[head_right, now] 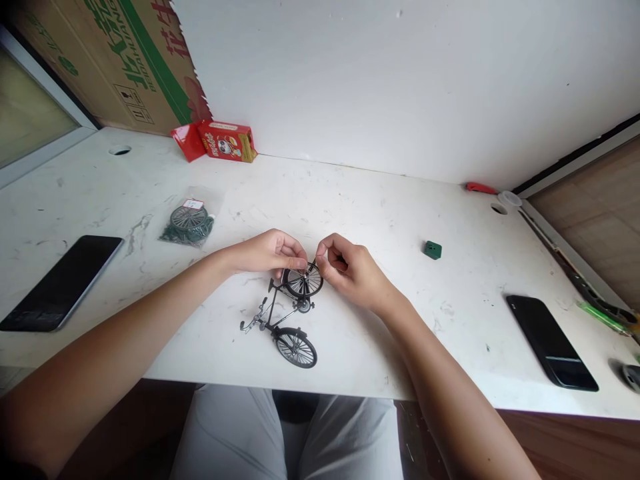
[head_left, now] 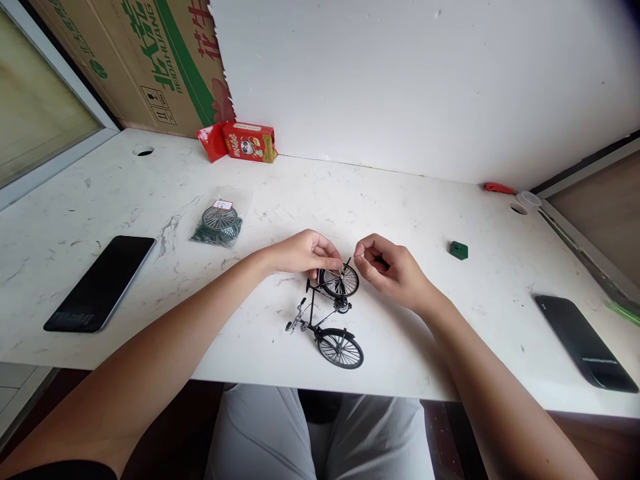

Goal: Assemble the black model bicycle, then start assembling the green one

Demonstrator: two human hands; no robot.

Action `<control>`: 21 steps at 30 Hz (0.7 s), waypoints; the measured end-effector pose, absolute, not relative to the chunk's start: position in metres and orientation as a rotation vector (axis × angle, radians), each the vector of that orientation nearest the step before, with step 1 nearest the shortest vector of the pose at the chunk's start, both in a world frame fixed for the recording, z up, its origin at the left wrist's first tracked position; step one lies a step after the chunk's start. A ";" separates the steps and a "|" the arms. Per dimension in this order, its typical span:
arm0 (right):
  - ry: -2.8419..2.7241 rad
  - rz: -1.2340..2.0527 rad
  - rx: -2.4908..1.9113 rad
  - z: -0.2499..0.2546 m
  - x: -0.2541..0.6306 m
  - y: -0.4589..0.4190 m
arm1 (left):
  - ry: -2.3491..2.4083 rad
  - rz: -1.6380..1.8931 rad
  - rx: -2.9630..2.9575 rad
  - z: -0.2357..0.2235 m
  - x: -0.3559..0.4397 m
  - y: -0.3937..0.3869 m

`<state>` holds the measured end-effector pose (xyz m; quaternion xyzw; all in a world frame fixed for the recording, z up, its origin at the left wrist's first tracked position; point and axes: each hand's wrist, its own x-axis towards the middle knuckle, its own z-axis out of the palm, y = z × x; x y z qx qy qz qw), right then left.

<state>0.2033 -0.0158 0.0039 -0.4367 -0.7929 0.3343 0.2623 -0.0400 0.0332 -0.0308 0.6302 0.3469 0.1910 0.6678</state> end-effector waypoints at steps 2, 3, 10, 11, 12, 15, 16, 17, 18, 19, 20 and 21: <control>-2.137 0.910 -1.181 0.002 0.204 -0.014 | 0.783 0.435 1.417 -0.031 -0.039 0.033; -2.135 0.912 -1.176 0.001 0.204 -0.013 | 0.787 0.436 1.415 -0.031 -0.039 0.033; -2.022 1.067 -1.068 -0.001 0.203 -0.012 | 0.823 0.423 1.418 -0.031 -0.039 0.032; -2.000 1.076 -1.052 -0.001 0.203 -0.013 | 0.827 0.425 1.413 -0.030 -0.038 0.032; -1.980 1.081 -1.037 -0.001 0.203 -0.013 | 0.831 0.429 1.409 -0.030 -0.038 0.032; -1.930 1.109 -0.996 -0.002 0.203 -0.013 | 0.838 0.428 1.412 -0.029 -0.038 0.032; -1.917 1.127 -0.981 -0.002 0.203 -0.013 | 0.839 0.424 1.418 -0.029 -0.038 0.032; -1.903 1.142 -0.964 -0.004 0.204 -0.013 | 0.841 0.420 1.423 -0.029 -0.038 0.032; -1.889 1.157 -0.945 -0.005 0.204 -0.012 | 0.842 0.416 1.427 -0.029 -0.038 0.032; -1.873 1.165 -0.929 -0.006 0.204 -0.012 | 0.845 0.413 1.430 -0.029 -0.038 0.032; -1.858 1.167 -0.919 -0.007 0.204 -0.011 | 0.849 0.413 1.432 -0.030 -0.038 0.032; -1.848 1.162 -0.914 -0.009 0.204 -0.010 | 0.850 0.412 1.432 -0.030 -0.038 0.032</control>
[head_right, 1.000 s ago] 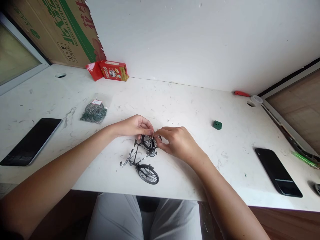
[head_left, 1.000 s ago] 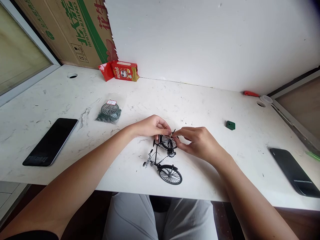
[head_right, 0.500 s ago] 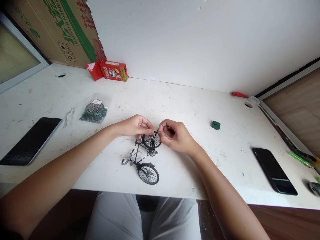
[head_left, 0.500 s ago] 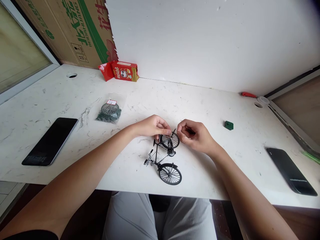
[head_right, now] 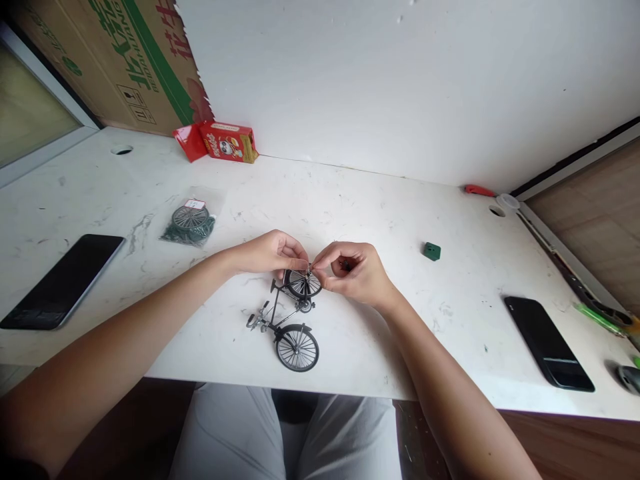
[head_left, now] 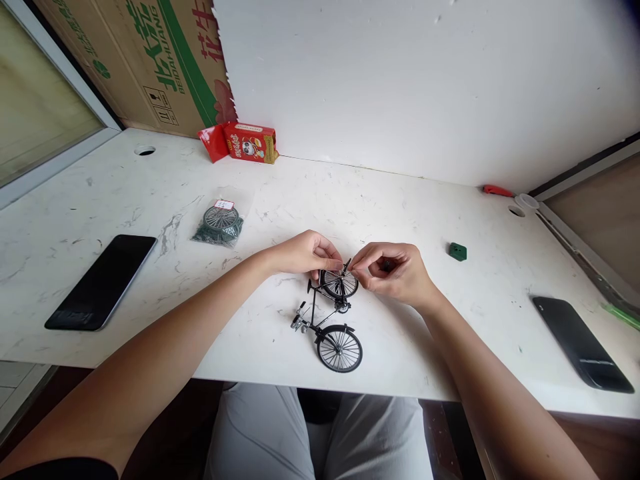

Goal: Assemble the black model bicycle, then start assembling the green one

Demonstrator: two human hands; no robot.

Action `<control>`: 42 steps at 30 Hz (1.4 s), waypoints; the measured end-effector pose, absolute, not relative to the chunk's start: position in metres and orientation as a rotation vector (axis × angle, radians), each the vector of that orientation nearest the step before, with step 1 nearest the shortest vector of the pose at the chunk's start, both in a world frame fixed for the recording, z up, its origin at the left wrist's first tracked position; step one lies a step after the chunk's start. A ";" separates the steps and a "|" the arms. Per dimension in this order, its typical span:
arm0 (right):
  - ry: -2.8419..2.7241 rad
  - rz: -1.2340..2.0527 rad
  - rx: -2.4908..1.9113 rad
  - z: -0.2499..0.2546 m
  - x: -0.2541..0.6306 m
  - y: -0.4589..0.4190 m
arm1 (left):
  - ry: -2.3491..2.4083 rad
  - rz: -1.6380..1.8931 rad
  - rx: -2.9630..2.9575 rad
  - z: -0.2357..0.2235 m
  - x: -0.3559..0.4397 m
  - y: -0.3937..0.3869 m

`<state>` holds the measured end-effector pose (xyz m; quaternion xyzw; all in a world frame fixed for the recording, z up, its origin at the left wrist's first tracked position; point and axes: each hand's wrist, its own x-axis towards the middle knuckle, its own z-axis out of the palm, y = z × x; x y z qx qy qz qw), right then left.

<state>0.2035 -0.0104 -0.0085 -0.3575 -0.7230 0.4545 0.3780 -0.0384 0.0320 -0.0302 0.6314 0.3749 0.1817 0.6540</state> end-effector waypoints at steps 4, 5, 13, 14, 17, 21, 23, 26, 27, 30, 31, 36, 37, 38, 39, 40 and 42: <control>-1.863 1.078 -0.963 -0.009 0.204 -0.009 | 0.832 0.422 1.431 -0.033 -0.038 0.032; -1.878 1.053 -0.970 -0.008 0.204 -0.009 | 0.829 0.425 1.429 -0.033 -0.038 0.032; -2.016 1.035 -1.024 -0.002 0.205 -0.007 | 0.847 0.432 1.418 -0.029 -0.038 0.031; -2.023 1.032 -1.039 -0.002 0.205 -0.007 | 0.852 0.442 1.415 -0.029 -0.039 0.032; -2.040 1.017 -1.076 -0.003 0.207 -0.006 | 0.854 0.469 1.404 -0.032 -0.039 0.033; -2.053 0.994 -1.103 -0.006 0.208 -0.006 | 0.848 0.470 1.404 -0.035 -0.038 0.033; -2.054 0.989 -1.131 -0.008 0.209 -0.006 | 0.847 0.469 1.401 -0.036 -0.038 0.034; -2.075 0.978 -1.149 -0.009 0.209 -0.006 | 0.852 0.460 1.403 -0.038 -0.037 0.034; -2.090 0.973 -1.144 -0.009 0.209 -0.005 | 0.855 0.458 1.405 -0.038 -0.037 0.034; -2.139 0.974 -1.095 -0.009 0.210 -0.004 | 0.857 0.458 1.415 -0.038 -0.038 0.034; -2.156 0.981 -1.074 -0.009 0.210 -0.003 | 0.855 0.458 1.419 -0.037 -0.038 0.034; -2.190 1.015 -1.020 -0.010 0.209 -0.002 | 0.849 0.468 1.440 -0.038 -0.038 0.034; -2.187 1.018 -1.018 -0.010 0.209 -0.003 | 0.847 0.470 1.439 -0.038 -0.038 0.034; -2.185 1.020 -1.018 -0.010 0.208 -0.003 | 0.846 0.471 1.436 -0.038 -0.037 0.034; -2.185 1.020 -1.018 -0.010 0.208 -0.003 | 0.846 0.472 1.431 -0.039 -0.037 0.034; -2.186 1.020 -1.019 -0.011 0.207 -0.003 | 0.849 0.471 1.426 -0.039 -0.037 0.033; -2.184 1.023 -1.022 -0.011 0.207 -0.003 | 0.861 0.469 1.417 -0.037 -0.036 0.033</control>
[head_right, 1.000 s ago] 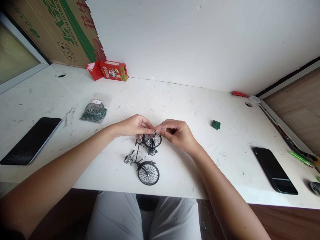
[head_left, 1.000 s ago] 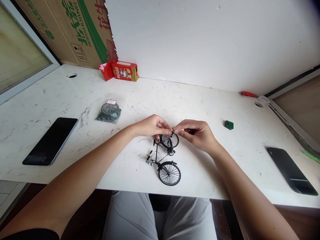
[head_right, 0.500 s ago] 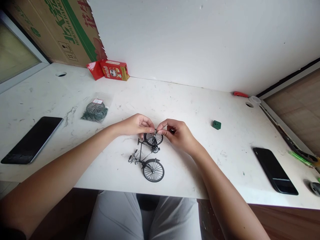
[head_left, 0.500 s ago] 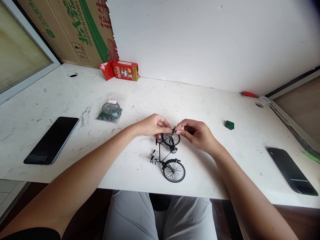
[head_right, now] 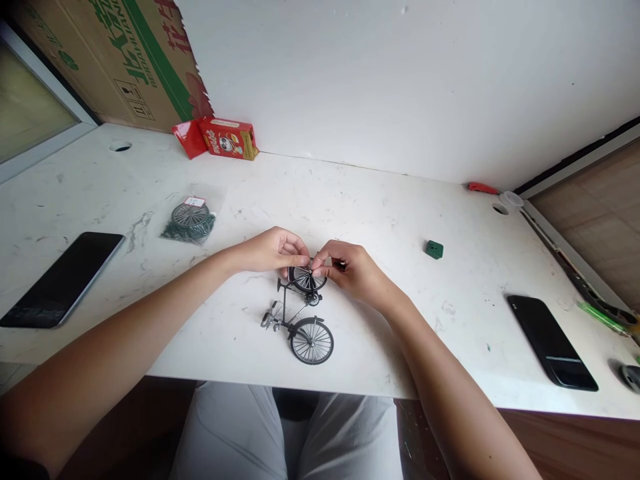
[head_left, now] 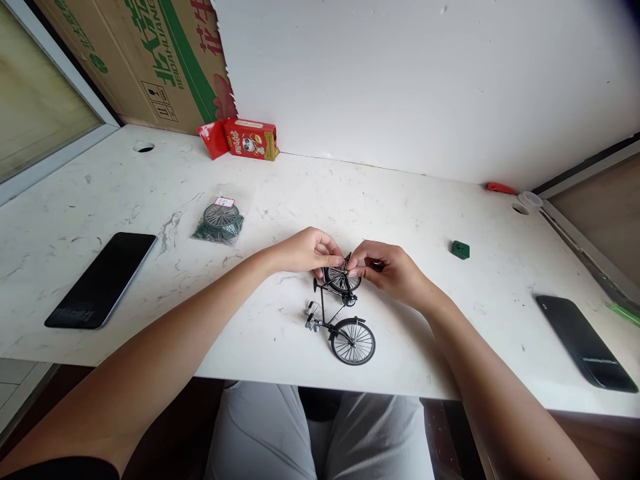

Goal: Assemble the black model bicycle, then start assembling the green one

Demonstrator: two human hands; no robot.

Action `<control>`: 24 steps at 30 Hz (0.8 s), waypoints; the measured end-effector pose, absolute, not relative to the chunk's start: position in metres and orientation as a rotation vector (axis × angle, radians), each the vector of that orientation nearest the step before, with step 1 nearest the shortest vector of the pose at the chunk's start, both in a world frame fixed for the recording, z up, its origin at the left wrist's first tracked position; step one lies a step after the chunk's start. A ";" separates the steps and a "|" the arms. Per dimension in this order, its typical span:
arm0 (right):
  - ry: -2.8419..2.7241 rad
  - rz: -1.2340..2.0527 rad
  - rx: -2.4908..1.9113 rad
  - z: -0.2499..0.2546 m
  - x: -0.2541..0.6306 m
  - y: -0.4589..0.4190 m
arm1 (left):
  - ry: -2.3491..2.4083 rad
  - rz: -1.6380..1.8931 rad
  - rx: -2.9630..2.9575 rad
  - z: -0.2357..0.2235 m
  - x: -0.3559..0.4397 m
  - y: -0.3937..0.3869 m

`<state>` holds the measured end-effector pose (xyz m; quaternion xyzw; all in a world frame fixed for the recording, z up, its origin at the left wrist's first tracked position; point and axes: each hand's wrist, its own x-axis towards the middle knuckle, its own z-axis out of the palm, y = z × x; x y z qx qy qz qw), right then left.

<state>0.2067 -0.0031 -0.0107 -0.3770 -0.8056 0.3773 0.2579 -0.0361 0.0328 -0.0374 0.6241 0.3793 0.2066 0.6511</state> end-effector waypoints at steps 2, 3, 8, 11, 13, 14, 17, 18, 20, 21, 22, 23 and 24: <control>-2.179 1.032 -1.021 -0.011 0.206 -0.003 | 0.868 0.468 1.415 -0.036 -0.036 0.032; -2.176 1.037 -1.024 -0.010 0.206 -0.003 | 0.866 0.466 1.416 -0.035 -0.036 0.031; -2.159 1.077 -1.095 -0.009 0.206 -0.003 | 0.837 0.463 1.395 -0.035 -0.036 0.030; -2.145 1.099 -1.098 -0.009 0.207 -0.003 | 0.822 0.477 1.370 -0.037 -0.035 0.030; -2.136 1.105 -1.095 -0.008 0.207 -0.003 | 0.818 0.486 1.377 -0.036 -0.035 0.029; -2.134 1.110 -1.096 -0.008 0.207 -0.003 | 0.820 0.488 1.386 -0.036 -0.034 0.029; -2.133 1.125 -1.087 -0.007 0.207 -0.003 | 0.823 0.490 1.403 -0.035 -0.034 0.028; -2.133 1.125 -1.080 -0.007 0.207 -0.003 | 0.820 0.489 1.403 -0.035 -0.034 0.028; -2.131 1.114 -1.077 -0.008 0.207 -0.003 | 0.815 0.487 1.406 -0.036 -0.034 0.029; -2.128 1.108 -1.081 -0.008 0.207 -0.003 | 0.815 0.486 1.411 -0.036 -0.034 0.029; -2.125 1.107 -1.085 -0.008 0.207 -0.003 | 0.817 0.486 1.418 -0.037 -0.034 0.029; -2.123 1.108 -1.088 -0.008 0.207 -0.003 | 0.820 0.487 1.422 -0.037 -0.034 0.029; -2.122 1.109 -1.088 -0.008 0.206 -0.003 | 0.821 0.490 1.424 -0.037 -0.034 0.029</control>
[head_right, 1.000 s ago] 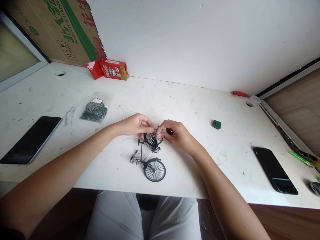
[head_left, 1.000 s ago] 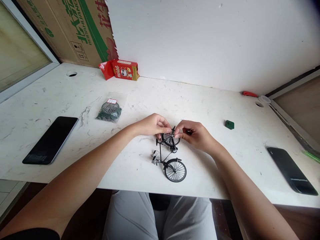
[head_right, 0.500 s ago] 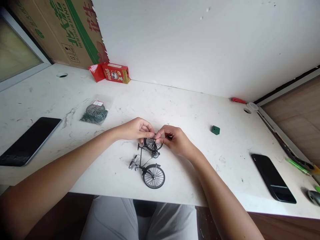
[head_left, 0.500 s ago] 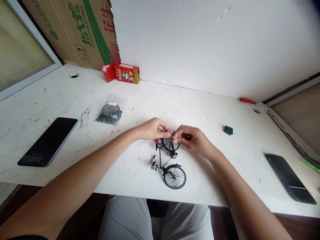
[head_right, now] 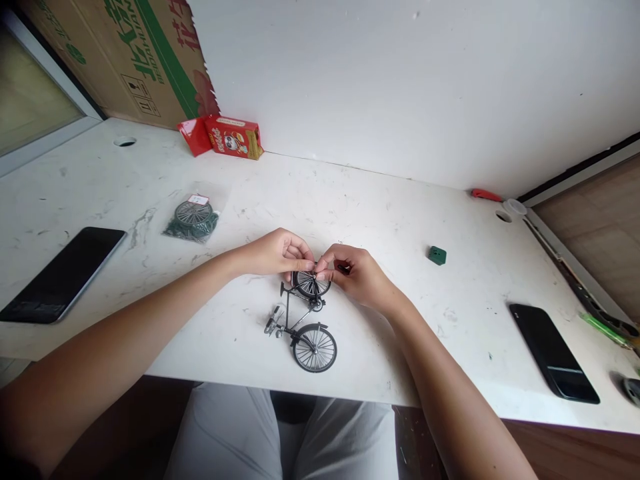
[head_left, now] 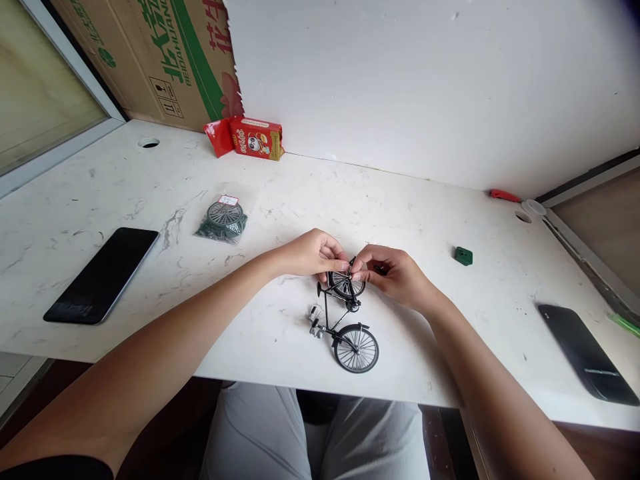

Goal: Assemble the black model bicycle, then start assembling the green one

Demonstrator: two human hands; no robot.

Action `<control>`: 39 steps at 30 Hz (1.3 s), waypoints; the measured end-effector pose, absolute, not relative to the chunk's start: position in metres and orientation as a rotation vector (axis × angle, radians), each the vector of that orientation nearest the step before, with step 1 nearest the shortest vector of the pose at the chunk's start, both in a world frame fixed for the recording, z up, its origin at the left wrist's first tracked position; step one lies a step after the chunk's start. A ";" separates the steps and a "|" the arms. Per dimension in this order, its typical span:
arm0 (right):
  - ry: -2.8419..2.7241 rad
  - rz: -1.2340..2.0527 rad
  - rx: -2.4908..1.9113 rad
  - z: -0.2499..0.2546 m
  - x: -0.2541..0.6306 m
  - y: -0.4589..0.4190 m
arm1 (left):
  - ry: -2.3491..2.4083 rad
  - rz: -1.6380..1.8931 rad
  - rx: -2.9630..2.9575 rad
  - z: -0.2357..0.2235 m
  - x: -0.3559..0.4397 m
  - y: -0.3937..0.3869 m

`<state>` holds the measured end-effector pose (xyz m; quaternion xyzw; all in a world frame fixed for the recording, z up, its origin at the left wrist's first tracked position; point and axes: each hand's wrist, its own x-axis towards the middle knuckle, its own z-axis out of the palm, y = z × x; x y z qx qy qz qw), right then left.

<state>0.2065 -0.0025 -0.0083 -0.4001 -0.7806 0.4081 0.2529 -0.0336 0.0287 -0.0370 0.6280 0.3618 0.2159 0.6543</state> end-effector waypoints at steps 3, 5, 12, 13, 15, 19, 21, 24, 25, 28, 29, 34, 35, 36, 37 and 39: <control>-2.120 1.104 -1.078 -0.009 0.207 -0.003 | 0.816 0.498 1.414 -0.036 -0.034 0.028; -2.124 1.098 -1.072 -0.009 0.207 -0.003 | 0.811 0.501 1.406 -0.036 -0.034 0.028; -2.150 1.083 -1.053 -0.006 0.208 -0.004 | 0.781 0.515 1.399 -0.036 -0.033 0.025; -2.153 1.086 -1.054 -0.006 0.208 -0.004 | 0.777 0.516 1.396 -0.036 -0.033 0.025; -2.157 1.102 -1.051 -0.005 0.208 -0.004 | 0.772 0.513 1.387 -0.036 -0.033 0.025; -2.147 1.122 -1.026 -0.005 0.208 -0.004 | 0.786 0.497 1.392 -0.034 -0.033 0.026; -2.143 1.120 -1.015 -0.006 0.208 -0.004 | 0.804 0.482 1.390 -0.033 -0.033 0.026; -2.137 1.134 -0.987 -0.006 0.209 -0.005 | 0.815 0.471 1.383 -0.030 -0.033 0.025; -2.135 1.137 -0.979 -0.006 0.209 -0.005 | 0.815 0.472 1.385 -0.030 -0.033 0.025; -2.140 1.123 -0.956 -0.007 0.211 -0.004 | 0.822 0.478 1.387 -0.030 -0.034 0.026; -2.145 1.112 -0.947 -0.007 0.211 -0.004 | 0.825 0.481 1.388 -0.030 -0.034 0.026; -2.182 1.049 -0.905 -0.005 0.212 -0.005 | 0.830 0.481 1.379 -0.029 -0.035 0.027; -2.188 1.038 -0.900 -0.004 0.211 -0.006 | 0.834 0.478 1.375 -0.028 -0.035 0.027; -2.192 1.030 -0.897 -0.003 0.211 -0.006 | 0.837 0.474 1.373 -0.027 -0.034 0.026; -2.195 1.023 -0.894 -0.003 0.211 -0.007 | 0.839 0.472 1.373 -0.027 -0.034 0.026; -2.200 1.016 -0.889 -0.003 0.211 -0.007 | 0.837 0.473 1.375 -0.026 -0.035 0.026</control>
